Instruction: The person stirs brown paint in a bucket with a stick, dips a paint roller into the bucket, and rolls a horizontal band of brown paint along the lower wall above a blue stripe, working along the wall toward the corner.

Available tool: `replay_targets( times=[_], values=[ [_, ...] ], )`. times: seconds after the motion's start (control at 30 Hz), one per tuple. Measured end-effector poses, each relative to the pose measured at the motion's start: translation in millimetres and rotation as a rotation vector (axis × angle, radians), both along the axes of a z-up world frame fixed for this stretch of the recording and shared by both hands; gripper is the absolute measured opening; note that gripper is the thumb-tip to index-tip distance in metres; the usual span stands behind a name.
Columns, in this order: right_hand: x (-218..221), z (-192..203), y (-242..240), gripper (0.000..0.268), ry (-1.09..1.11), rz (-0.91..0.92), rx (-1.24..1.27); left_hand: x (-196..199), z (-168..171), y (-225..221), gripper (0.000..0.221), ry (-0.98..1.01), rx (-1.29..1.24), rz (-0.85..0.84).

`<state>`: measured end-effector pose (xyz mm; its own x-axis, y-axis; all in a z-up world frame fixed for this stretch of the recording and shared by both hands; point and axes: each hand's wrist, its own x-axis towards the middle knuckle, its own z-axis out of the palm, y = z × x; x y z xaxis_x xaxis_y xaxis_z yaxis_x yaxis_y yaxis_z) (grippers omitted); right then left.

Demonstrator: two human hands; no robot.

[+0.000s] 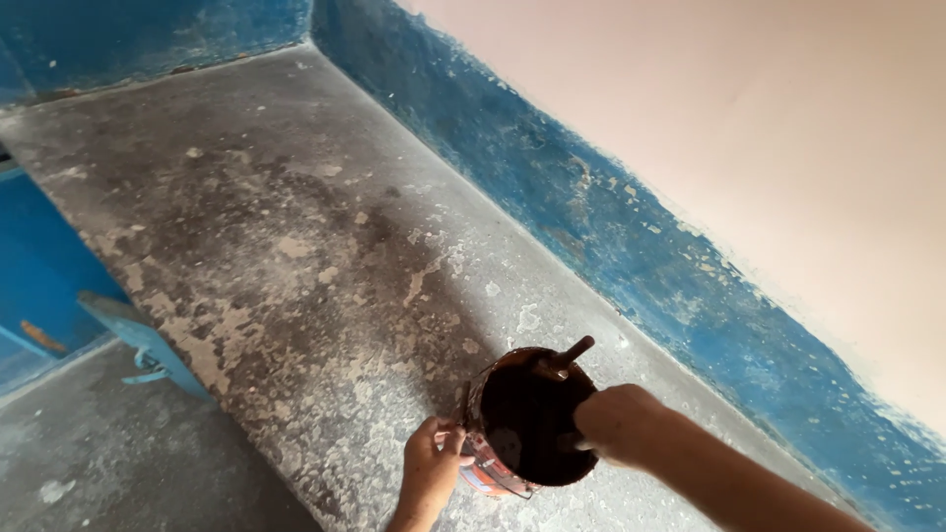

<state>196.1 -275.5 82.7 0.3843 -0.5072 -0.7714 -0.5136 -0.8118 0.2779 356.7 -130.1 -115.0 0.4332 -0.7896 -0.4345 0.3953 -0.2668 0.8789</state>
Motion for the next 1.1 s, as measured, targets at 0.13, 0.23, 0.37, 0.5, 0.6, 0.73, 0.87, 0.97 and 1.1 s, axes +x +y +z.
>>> replay_targets(
  times=[0.13, 0.23, 0.37, 0.5, 0.6, 0.73, 0.87, 0.97, 1.1],
  values=[
    [25, -30, 2, 0.028, 0.077, 0.174, -0.028, 5, 2, -1, 0.022, 0.005, 0.077, -0.048],
    [21, -65, -5, 0.008, -0.021, 0.367, -0.089, 4, 5, 1, 0.023, -0.013, 0.077, -0.041],
    [25, -15, 3, 0.015, 0.052, 0.233, -0.087, 4, -17, -2, 0.023, -0.009, 0.067, -0.045],
    [30, 32, 16, 0.030, 0.057, 0.088, -0.068, -2, -43, -2, 0.022, 0.004, -0.065, 0.008],
    [22, -8, 10, 0.016, 0.065, 0.203, -0.107, -4, -35, -2, 0.023, 0.001, -0.082, 0.021],
    [23, -39, 8, 0.007, 0.007, 0.313, -0.076, 3, -16, -1, 0.025, 0.023, 0.033, 0.001],
    [18, -19, 2, 0.008, 0.022, 0.210, -0.093, 4, -3, 2, 0.025, 0.002, 0.072, -0.028],
    [16, 11, 9, 0.006, -0.145, 0.046, -0.073, 5, -10, 1, 0.027, -0.036, 0.096, -0.060],
    [24, -2, 12, 0.007, 0.010, 0.158, -0.099, 1, -18, 0, 0.028, 0.004, 0.013, -0.024]
  ],
)
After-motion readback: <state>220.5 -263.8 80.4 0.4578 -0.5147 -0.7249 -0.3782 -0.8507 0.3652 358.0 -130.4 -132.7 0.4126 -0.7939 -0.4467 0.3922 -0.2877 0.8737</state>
